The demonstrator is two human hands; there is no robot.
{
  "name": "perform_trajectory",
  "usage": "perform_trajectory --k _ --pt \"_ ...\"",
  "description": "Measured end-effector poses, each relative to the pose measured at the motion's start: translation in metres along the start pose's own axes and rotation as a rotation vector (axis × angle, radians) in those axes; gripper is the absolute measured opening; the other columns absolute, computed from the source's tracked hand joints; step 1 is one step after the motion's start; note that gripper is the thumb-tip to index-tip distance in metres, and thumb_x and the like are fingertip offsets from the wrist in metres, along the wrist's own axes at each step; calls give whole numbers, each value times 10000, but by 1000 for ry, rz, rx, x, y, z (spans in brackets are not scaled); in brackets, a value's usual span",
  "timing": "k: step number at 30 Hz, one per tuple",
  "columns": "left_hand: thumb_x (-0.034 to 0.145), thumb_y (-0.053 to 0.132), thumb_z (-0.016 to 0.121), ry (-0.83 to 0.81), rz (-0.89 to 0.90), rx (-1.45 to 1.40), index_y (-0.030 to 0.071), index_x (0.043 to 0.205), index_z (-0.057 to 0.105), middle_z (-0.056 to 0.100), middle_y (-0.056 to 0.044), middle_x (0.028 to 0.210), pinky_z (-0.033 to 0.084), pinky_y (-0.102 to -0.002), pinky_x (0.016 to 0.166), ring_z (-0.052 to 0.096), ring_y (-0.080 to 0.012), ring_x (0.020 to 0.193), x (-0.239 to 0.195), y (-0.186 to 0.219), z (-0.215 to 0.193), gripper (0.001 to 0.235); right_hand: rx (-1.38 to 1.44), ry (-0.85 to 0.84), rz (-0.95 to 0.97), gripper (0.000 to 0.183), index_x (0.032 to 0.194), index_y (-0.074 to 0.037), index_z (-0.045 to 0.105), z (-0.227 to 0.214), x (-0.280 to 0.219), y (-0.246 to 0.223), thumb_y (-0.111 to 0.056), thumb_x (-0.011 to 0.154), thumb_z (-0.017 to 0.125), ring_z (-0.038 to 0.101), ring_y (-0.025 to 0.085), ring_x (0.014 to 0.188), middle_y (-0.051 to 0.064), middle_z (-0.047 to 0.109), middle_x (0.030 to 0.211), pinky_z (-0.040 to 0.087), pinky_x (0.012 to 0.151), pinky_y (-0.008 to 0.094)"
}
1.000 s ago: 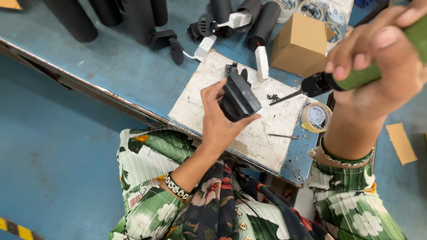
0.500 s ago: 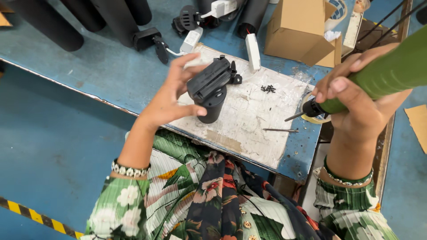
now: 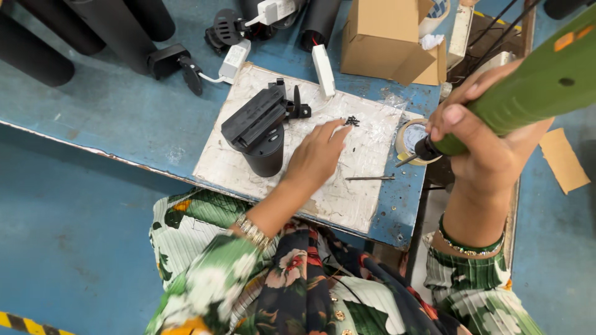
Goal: The person assembles a black cylindrical light fixture housing using an electric screwdriver. The person places small screws into pre-drilled holes in the fixture, then uses the electric screwdriver to tighten them. The person handles several identical housing components, wires, and internal mounting brackets throughout the process.
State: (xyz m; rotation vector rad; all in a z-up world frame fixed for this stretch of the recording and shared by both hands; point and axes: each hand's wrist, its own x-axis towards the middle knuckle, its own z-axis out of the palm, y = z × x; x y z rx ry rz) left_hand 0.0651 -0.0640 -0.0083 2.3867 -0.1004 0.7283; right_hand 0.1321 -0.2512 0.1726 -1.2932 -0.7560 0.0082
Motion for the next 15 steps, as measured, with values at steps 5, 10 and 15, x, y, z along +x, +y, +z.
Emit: perform_trajectory --k 5,10,15 --pt "854 51 656 -38 94 247 61 977 686 620 -70 1047 579 -333 797 641 -239 1006 34 -30 44 126 42 20 24 201 1024 21 473 -3 -8 1 77 941 647 551 226 547 161 543 721 500 554 317" --pt "801 35 661 9 97 333 58 827 642 579 -71 933 585 -301 665 647 -219 923 30 -34 55 39 71 6 38 195 1027 25 471 -4 -9 9 81 971 649 548 232 563 162 534 744 506 577 325" --pt "834 38 673 -6 48 315 57 887 621 583 -86 930 589 -329 682 651 -238 912 22 -29 40 77 77 -35 32 192 1030 21 467 8 -5 13 74 963 639 554 238 562 151 527 740 519 583 335"
